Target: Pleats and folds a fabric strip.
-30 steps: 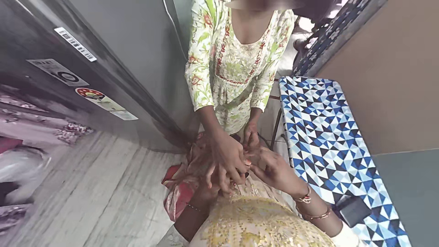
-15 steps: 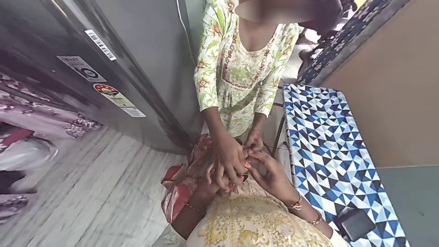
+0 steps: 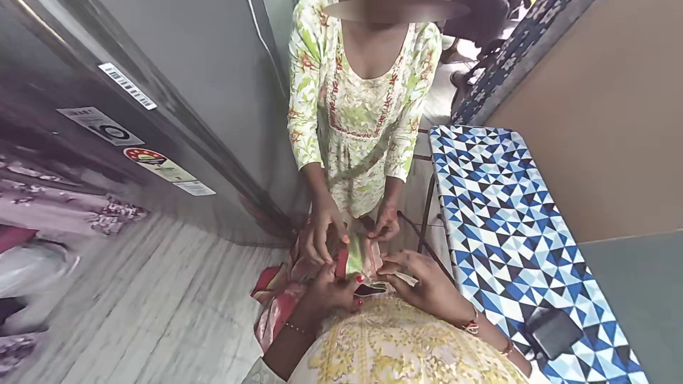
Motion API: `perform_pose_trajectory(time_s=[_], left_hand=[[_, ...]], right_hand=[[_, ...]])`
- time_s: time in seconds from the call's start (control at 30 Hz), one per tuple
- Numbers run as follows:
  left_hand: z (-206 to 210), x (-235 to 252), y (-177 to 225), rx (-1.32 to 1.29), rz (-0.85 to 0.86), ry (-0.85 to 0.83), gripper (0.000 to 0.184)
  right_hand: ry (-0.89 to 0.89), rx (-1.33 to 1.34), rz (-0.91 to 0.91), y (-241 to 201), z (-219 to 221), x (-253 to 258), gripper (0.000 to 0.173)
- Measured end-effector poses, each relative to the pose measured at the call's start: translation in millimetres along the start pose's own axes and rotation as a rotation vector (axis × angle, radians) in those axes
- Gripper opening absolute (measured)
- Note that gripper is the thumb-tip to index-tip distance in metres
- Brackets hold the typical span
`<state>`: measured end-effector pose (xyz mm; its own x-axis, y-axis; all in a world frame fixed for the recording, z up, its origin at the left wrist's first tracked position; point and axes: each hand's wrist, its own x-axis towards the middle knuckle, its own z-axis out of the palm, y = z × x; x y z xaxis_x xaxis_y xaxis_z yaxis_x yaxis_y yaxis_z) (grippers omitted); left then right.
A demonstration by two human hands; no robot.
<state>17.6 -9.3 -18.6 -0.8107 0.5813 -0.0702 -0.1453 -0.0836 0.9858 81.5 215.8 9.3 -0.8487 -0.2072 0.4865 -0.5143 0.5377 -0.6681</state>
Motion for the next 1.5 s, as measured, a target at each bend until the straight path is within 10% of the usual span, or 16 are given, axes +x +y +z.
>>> perform_pose_trajectory(time_s=[0.43,0.57,0.77,1.1,1.5], left_hand=[[23,11,31,-0.054,-0.22,0.081,0.018],[5,15,2,-0.056,0.072,-0.187,0.009],[-42,2,-9,0.092,0.032,-0.28,0.046],[-76,4,18,0.493,0.402,-0.548,0.023],[-89,28,23,0.492,0.367,-0.323,0.021]], right_hand=[[-0.071,-0.15,-0.1,3,-10,20,0.015],[-0.047,-0.2,0.038,12,-19,28,0.017],[-0.016,-0.141,0.23,29,-64,32,0.02],[-0.531,0.145,0.327,-8,-100,2,0.037],[-0.754,0.305,0.239,-6,-78,8,0.025]])
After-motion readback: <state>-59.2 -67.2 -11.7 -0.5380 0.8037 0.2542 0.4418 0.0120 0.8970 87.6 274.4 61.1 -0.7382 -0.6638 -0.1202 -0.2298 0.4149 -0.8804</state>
